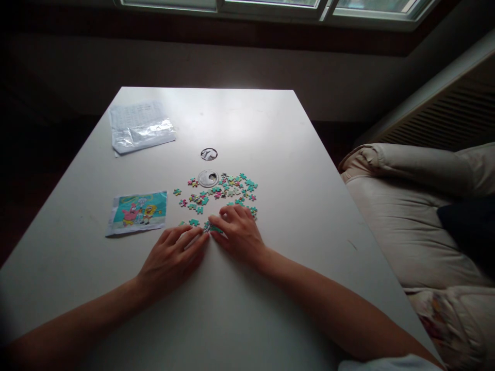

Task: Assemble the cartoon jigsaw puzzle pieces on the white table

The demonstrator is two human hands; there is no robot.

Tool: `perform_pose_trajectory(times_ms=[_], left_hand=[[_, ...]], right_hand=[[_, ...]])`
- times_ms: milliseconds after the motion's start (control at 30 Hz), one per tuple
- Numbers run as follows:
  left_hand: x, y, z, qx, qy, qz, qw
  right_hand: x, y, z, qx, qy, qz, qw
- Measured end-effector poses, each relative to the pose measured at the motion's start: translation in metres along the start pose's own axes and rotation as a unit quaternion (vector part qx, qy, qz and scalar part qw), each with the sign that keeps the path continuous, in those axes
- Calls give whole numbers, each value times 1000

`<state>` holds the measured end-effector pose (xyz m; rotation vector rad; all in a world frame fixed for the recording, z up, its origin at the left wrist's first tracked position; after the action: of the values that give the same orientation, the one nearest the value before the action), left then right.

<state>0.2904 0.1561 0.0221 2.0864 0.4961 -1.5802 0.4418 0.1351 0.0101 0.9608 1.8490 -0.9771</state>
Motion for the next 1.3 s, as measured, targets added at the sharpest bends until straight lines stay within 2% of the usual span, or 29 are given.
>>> perform_pose_trajectory(times_ms=[133,433,633,867,1033,1300], left_hand=[[-2,3,-1,7,8,-15,1000],[-5,5,-1,0,16,-33,999],[-3,4,-1,-19,1,16,1000],[-7,-5,-4,-60,-5,38,997],[-7,-3,-4,-49,-10,35,998],[-6,1,-1,-32,-18,25,999]], right_hand=[[2,-3,-1,-40,0,-9,999],[3,-2,-2,-34,6,-18,999],[4,-2,-1,-26,11,-22,999],[2,0,-2,16,-15,-19,1000],[-4,-2,-1,39,-14,-4,999],[-4,4,-2,69,5,-69,995]])
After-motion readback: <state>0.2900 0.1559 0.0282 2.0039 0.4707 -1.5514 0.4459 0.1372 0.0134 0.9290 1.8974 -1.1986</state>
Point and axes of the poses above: each hand's wrist, its own z-axis away from the middle knuckle, its own x-axis out of the palm, y = z × x, the point moved 7 cm from there along -z, towards the middle knuckle, and after that the axes turned 14 degrees about -x, right-handed, at the moved point
